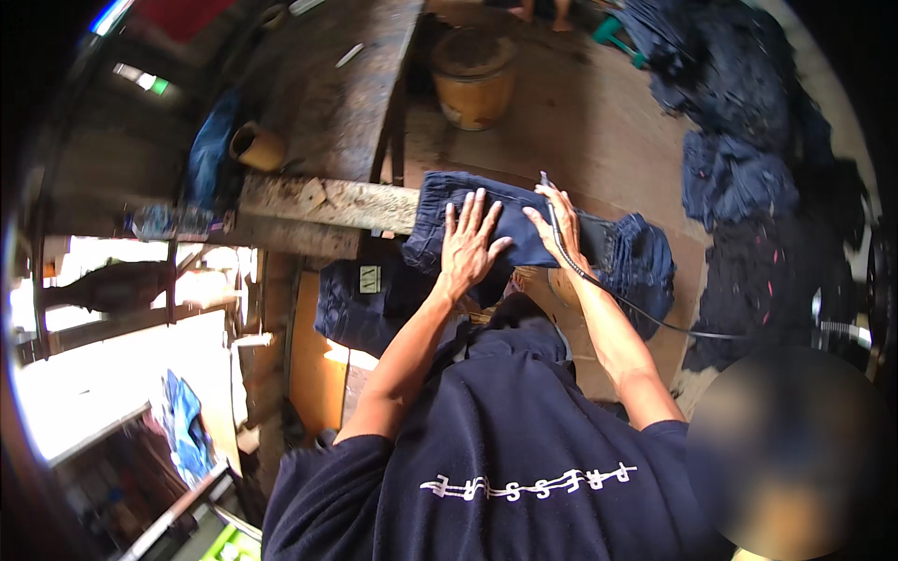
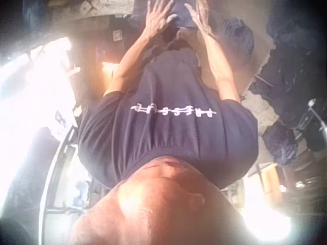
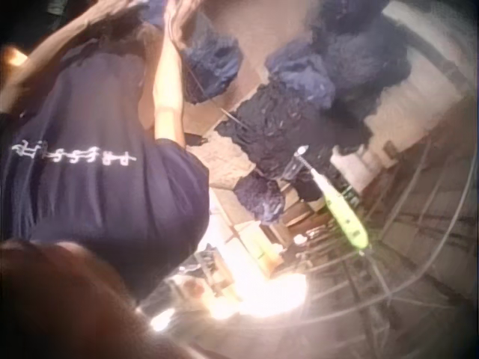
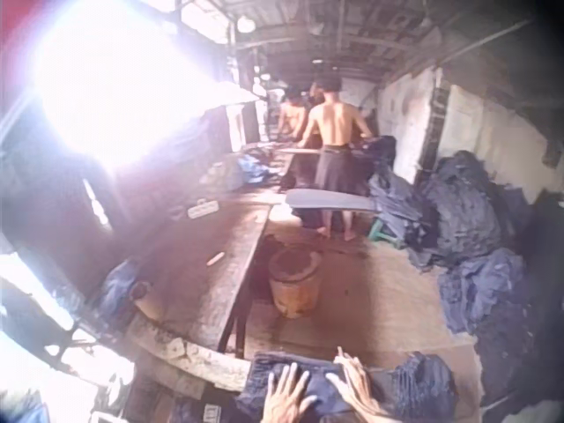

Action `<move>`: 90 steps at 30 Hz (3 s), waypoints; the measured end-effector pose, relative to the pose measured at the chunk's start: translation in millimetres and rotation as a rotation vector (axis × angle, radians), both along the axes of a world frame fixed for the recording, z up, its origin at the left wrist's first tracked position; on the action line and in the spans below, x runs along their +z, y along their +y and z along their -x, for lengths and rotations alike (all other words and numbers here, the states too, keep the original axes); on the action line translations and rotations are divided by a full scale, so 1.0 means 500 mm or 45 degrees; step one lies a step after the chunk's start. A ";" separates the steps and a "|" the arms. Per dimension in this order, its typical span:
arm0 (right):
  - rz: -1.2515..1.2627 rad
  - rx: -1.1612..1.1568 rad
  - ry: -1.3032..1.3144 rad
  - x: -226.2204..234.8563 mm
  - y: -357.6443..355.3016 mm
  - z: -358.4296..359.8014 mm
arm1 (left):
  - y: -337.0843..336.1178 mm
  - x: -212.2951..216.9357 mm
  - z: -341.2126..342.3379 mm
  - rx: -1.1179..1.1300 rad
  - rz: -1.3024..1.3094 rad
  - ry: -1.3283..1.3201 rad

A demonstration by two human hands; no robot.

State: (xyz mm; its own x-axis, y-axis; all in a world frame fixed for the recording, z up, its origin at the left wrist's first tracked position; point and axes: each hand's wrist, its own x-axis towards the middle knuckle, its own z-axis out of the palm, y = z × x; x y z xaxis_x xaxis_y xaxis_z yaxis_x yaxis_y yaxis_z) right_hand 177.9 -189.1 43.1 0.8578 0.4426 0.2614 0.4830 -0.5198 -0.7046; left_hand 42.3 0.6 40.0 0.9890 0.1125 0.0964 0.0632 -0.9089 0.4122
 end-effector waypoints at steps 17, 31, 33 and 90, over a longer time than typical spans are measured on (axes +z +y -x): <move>0.047 -0.190 -0.223 -0.023 0.070 0.001 | -0.004 -0.004 0.002 0.150 0.088 -0.083; -0.032 -0.288 -0.217 0.007 0.069 -0.004 | 0.749 -0.050 0.140 0.959 0.167 0.095; 0.054 -0.315 -0.179 0.009 0.068 -0.005 | 0.745 -0.060 0.148 0.993 0.139 -0.103; -0.862 -0.097 0.631 -0.055 -0.041 -0.043 | 0.182 0.047 -0.061 0.328 0.478 0.171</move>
State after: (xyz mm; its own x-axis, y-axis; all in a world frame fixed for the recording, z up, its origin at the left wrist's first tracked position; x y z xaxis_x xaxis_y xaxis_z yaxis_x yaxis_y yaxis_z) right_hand 199.2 -209.4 15.6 0.9644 0.2621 0.0346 0.0160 0.0730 -0.9972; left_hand 72.7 91.8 63.6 0.9251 0.3587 -0.1244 0.3423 -0.6465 0.6818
